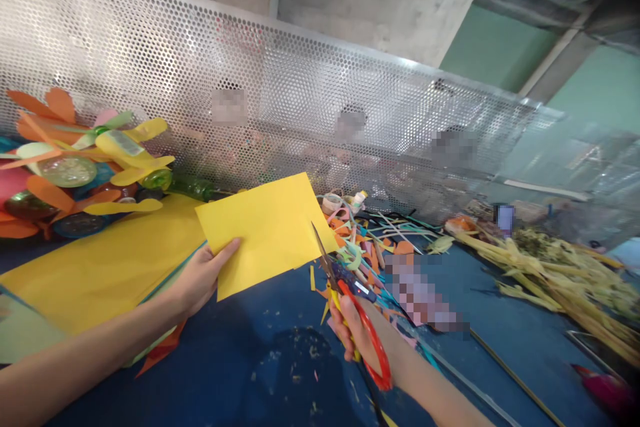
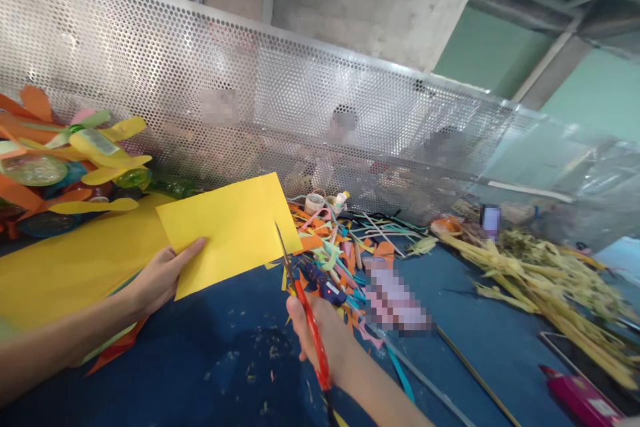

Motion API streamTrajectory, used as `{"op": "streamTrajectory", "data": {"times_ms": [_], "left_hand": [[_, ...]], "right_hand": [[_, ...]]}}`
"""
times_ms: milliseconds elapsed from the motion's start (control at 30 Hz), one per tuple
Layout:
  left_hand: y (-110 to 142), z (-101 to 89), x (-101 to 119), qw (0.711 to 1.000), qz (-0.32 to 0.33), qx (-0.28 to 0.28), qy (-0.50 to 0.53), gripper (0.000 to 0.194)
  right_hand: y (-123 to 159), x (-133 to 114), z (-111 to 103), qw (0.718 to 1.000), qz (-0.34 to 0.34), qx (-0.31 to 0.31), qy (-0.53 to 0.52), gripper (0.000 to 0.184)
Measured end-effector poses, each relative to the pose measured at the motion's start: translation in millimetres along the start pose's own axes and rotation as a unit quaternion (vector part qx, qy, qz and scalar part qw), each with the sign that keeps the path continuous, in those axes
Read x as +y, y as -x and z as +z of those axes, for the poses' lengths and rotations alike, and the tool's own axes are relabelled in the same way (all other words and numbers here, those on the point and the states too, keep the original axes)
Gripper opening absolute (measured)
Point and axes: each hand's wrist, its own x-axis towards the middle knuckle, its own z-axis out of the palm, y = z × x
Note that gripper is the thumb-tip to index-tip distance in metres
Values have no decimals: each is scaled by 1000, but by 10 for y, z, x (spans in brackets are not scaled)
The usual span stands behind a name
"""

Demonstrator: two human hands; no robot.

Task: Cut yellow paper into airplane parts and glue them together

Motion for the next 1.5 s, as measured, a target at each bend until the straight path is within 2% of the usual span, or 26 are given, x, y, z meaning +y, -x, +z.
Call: {"op": "streamTrajectory", "data": {"times_ms": [200, 367, 533, 733, 800, 967, 1133, 1500], "left_hand": [[-4, -8, -8, 1000, -2, -3, 1, 31], [6, -9, -4, 1000, 0, -4, 0, 32], [12, -2, 3, 1000, -2, -10, -1, 35], [3, 6, 1, 1000, -1, -7, -2, 35], [-1, -1, -5, 1000, -1, -4, -4, 36], [8, -10, -12, 1000, -4, -11, -12, 39], [33, 11, -15, 999, -1, -25, -25, 37], [94, 33, 18, 995, -3, -38, -95, 37]], "right_hand": [[-62, 96, 54, 1000, 0, 2, -9, 56], [-57, 67, 77, 999, 21, 33, -12, 53], [-81, 106, 78, 999, 36, 22, 11, 53], [-122, 171, 122, 998, 34, 60, -9, 50], [-107, 146, 111, 998, 43, 54, -5, 51], [-22, -2, 6, 999, -14, 2, 46, 57], [7, -102, -69, 997, -57, -36, 33, 58], [37, -105, -69, 996, -89, -18, 3, 59]]}}
